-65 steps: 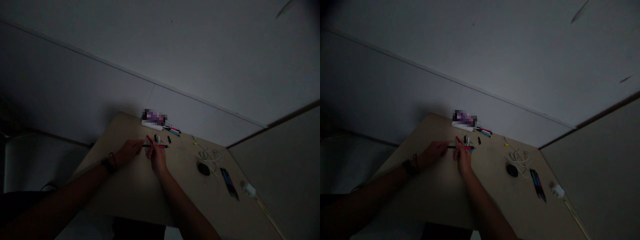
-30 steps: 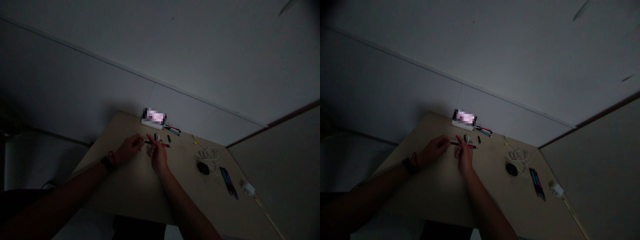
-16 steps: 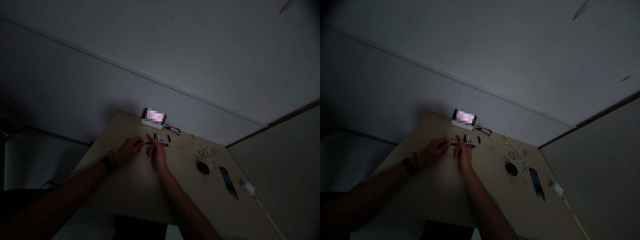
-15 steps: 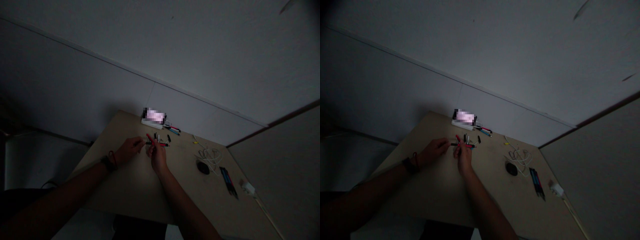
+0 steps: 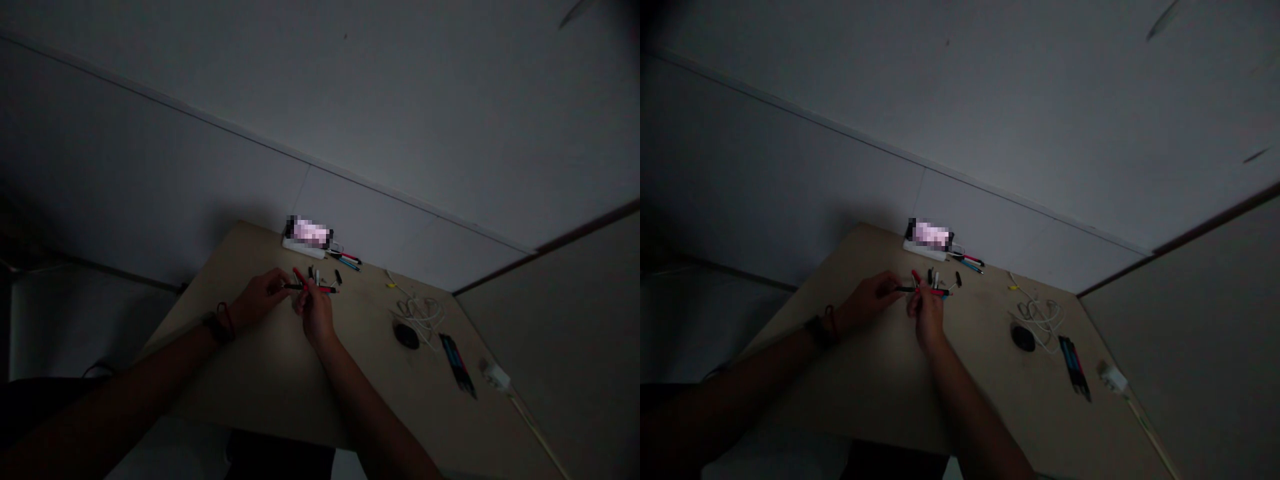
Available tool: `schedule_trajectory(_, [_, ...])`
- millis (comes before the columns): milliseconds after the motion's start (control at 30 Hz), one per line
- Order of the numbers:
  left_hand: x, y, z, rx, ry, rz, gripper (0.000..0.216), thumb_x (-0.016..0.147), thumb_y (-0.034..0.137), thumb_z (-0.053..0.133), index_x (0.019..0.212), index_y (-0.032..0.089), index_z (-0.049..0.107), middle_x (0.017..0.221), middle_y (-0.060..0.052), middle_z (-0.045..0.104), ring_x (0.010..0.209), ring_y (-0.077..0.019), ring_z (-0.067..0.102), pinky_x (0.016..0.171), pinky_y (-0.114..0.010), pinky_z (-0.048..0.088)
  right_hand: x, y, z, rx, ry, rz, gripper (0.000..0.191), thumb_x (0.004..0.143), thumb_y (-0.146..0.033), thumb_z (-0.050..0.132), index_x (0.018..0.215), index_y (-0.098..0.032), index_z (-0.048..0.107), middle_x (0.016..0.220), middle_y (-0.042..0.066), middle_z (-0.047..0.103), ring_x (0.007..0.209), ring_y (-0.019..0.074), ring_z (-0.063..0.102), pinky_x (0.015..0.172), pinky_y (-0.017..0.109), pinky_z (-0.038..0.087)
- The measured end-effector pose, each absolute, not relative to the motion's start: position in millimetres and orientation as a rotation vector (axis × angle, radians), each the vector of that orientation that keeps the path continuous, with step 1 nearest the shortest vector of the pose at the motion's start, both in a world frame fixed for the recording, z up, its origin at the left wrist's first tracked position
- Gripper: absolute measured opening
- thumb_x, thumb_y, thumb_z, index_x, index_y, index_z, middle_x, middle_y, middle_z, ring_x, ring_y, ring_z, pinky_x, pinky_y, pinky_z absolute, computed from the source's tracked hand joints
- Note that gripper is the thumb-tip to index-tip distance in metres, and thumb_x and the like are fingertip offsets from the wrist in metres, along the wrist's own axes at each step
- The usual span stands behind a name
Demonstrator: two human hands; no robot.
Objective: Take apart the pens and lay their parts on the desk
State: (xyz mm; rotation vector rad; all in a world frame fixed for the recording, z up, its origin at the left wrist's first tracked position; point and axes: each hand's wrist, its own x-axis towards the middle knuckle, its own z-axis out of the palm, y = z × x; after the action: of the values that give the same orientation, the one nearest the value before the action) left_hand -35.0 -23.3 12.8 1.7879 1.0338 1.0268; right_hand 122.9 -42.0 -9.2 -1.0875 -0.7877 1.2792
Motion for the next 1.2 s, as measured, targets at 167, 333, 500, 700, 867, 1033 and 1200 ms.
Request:
schedule_trajectory(167, [-36,-24,14,1.782,1.043,1.023,0.034,0.095,0.045,0.050,0.075,0.018,0.056,0.061,0.004,0.052,0.058,-0.0113,0.046,0.057,-0.024,0.035,123,-42,-11,-1.074,-0.797,1.282,0.051,0.083,-0.060,0.067,0.054,-0.021,0.053,0.042,-0.003,0.046,0.040,0.0101,0.040,0.040,0.025,0.027])
schedule_trajectory(333, [-36,-23,13,1.758,1.147,1.045,0.050,0.097,0.053,0.042,0.062,0.018,0.050,0.054,0.004,0.045,0.054,-0.0117,0.041,0.053,-0.025,0.031,123,-41,-12,-1.045,-0.759,1.308,0.049,0.082,-0.058,0.070,0.054,-0.021,0.052,0.043,-0.004,0.045,0.039,0.0095,0.040,0.039,0.024,0.027])
schedule_trajectory(500, [-36,-21,14,1.694,1.225,1.116,0.043,0.095,0.053,0.050,0.072,0.018,0.058,0.058,0.003,0.052,0.056,-0.0124,0.047,0.053,-0.024,0.035,123,-40,-9,-1.037,-0.678,1.279,0.046,0.082,-0.054,0.070,0.056,-0.020,0.054,0.047,-0.004,0.049,0.039,0.0082,0.040,0.038,0.024,0.028])
schedule_trajectory(700, [-37,-17,12,1.588,1.192,1.179,0.032,0.091,0.048,0.056,0.095,0.018,0.065,0.070,0.001,0.062,0.055,-0.0118,0.054,0.051,-0.022,0.040,125,-43,-2,-1.021,-0.649,1.270,0.036,0.084,-0.052,0.069,0.090,-0.017,0.073,0.067,0.001,0.071,0.044,0.0094,0.055,0.040,0.020,0.040])
schedule_trajectory(867, [-36,-17,11,1.548,1.159,1.167,0.029,0.089,0.044,0.059,0.098,0.017,0.067,0.073,0.000,0.065,0.053,-0.0109,0.053,0.049,-0.022,0.041,127,-45,0,-1.021,-0.599,1.369,0.035,0.086,-0.047,0.070,0.102,-0.016,0.075,0.092,0.009,0.080,0.072,0.0188,0.074,0.059,0.026,0.059])
schedule_trajectory(1033, [-37,-16,9,1.474,1.216,1.261,0.029,0.088,0.042,0.062,0.103,0.018,0.067,0.081,-0.002,0.067,0.057,-0.0111,0.056,0.050,-0.021,0.043,129,-43,-3,-0.926,-0.555,1.413,0.023,0.090,-0.038,0.069,0.099,-0.018,0.074,0.098,0.008,0.080,0.079,0.0187,0.076,0.068,0.027,0.062])
schedule_trajectory(1200, [-37,-11,6,1.339,1.218,1.351,0.030,0.087,0.041,0.063,0.104,0.017,0.065,0.086,-0.003,0.066,0.053,-0.0087,0.055,0.048,-0.021,0.043,133,-40,-4,-0.893,-0.485,1.361,0.017,0.092,-0.033,0.066,0.091,-0.017,0.072,0.098,0.009,0.080,0.086,0.0190,0.077,0.078,0.031,0.063])
